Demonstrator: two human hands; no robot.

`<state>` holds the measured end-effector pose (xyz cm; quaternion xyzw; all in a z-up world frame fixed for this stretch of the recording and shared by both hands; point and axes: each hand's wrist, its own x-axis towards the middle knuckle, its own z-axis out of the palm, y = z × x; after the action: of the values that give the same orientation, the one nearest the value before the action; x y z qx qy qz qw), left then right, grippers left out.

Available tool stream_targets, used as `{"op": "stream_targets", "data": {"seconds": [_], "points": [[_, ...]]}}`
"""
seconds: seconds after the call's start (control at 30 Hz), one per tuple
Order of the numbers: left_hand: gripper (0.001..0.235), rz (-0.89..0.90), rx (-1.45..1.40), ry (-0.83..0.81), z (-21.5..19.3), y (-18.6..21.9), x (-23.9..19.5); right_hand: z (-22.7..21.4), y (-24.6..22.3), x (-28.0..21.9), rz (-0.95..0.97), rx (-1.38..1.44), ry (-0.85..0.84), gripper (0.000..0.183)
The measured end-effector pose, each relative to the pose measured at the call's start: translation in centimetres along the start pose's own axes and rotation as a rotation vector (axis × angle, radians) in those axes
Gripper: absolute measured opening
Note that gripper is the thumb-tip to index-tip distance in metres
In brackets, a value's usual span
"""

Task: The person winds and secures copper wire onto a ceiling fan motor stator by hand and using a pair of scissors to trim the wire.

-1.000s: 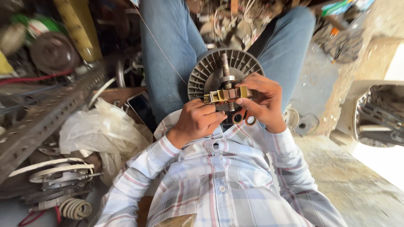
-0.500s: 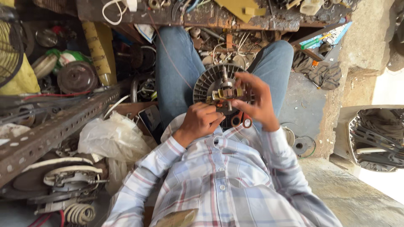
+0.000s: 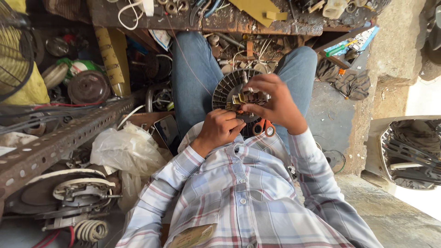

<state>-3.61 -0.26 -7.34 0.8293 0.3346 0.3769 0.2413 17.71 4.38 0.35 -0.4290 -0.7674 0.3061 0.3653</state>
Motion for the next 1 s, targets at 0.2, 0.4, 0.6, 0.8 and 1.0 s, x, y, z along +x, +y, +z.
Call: {"op": "stream_targets", "data": {"seconds": [0.2, 0.4, 0.6, 0.8, 1.0], "points": [[0.025, -0.008, 0.026, -0.026, 0.6, 0.1, 0.0, -5.4, -10.2, -3.4, -0.123, -0.004, 0.517, 0.043], [0.015, 0.024, 0.040, -0.012, -0.3, 0.5, 0.5, -5.0, -21.2, -6.2, -0.297, 0.127, 0.721, 0.022], [0.013, 0.013, 0.050, -0.015, -0.2, 0.5, 0.5, -7.9, -20.4, -10.0, 0.399, -0.160, 0.086, 0.027], [0.022, 0.064, 0.110, -0.071, -0.2, 0.8, -0.1, -0.4, -5.6, -4.2, -0.134, -0.227, 0.473, 0.025], [0.022, 0.099, 0.086, -0.046, -0.5, 0.7, -0.5, 4.2, -0.7, -5.6, -0.094, -0.310, 0.378, 0.024]]}}
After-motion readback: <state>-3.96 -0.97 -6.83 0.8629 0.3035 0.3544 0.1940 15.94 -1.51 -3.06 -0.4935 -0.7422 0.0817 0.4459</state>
